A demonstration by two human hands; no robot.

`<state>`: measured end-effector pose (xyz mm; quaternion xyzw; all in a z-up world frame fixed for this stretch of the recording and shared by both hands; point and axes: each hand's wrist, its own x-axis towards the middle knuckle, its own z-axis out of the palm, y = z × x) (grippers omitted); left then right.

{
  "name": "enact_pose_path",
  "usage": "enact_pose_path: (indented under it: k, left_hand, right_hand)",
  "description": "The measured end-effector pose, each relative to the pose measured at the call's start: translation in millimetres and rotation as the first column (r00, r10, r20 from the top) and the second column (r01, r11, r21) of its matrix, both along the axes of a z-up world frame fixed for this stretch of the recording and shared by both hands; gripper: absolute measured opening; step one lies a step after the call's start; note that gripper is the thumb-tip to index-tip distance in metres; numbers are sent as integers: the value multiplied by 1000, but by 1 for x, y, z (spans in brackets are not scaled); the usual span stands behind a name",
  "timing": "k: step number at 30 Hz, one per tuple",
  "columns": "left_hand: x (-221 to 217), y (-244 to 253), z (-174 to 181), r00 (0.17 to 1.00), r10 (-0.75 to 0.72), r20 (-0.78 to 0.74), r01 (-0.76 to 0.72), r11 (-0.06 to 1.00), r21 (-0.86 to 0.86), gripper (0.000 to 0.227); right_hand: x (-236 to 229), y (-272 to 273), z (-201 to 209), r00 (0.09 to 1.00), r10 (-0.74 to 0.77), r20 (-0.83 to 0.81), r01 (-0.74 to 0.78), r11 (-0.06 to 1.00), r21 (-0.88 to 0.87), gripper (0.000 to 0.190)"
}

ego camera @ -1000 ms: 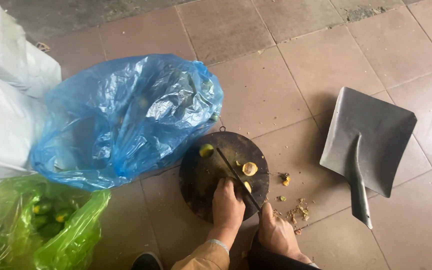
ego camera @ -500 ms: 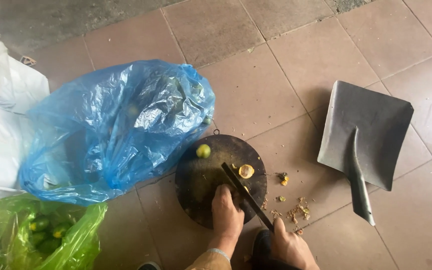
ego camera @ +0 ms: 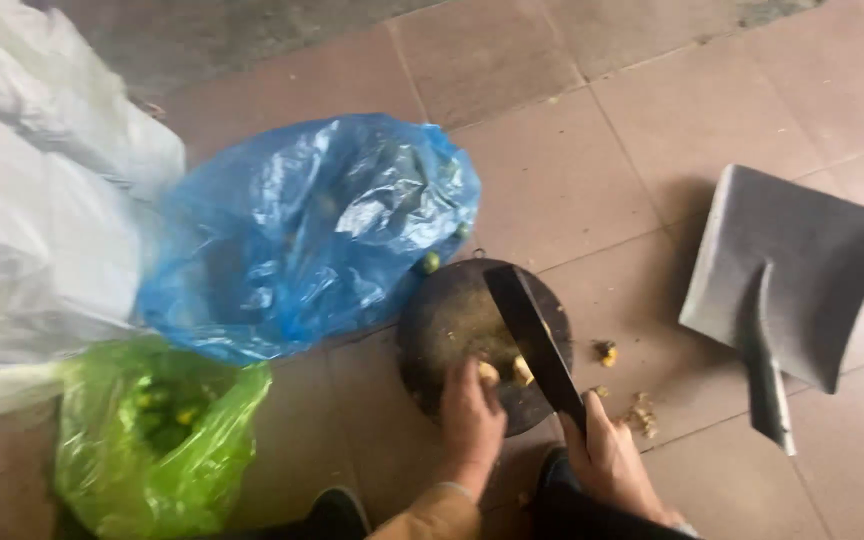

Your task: Cutting betel nuts into smaller pieces using a cleaver on a wooden chopping block.

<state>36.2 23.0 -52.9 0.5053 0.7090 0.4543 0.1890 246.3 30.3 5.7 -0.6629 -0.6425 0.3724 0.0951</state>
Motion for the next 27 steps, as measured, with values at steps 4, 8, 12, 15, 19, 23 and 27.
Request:
enact_pose_path:
  k: [4,8,12,15,19,23,27]
  left_hand:
    - [-7,16,47,995,10,101,5,988,-152,34]
    - [12,40,56,981,-9,-193,-48,957,-288,47]
    - [31,67,57,917,-154,-367,-32,890,-454,65]
    - [42,84,45,924,-97,-370,-2,966,-257,41]
    - [43,97,39,943,-149,-297,54,951,-304,36]
    - [49,96,35,988,-101,-116,78,978,-192,26]
    - [47,100,27,994,-51,-100,24,967,-254,30]
  right_hand:
    - [22,-13,16,965,-231,125,244,965,-99,29]
    - [45,-10,-9,970,-190,150,193,981,-2,20]
    - [47,-15,-23,971,-105,215,109,994,-2,18]
    - [43,-12,-26,945,-116,307,150,984,-92,21]
    - [34,-6,-8,941,-99,323,146,981,-125,16]
    - [30,-5,-4,937,-21,348,53,995,-83,17]
    - [24,-1,-10,906,93,412,-82,996,-44,14]
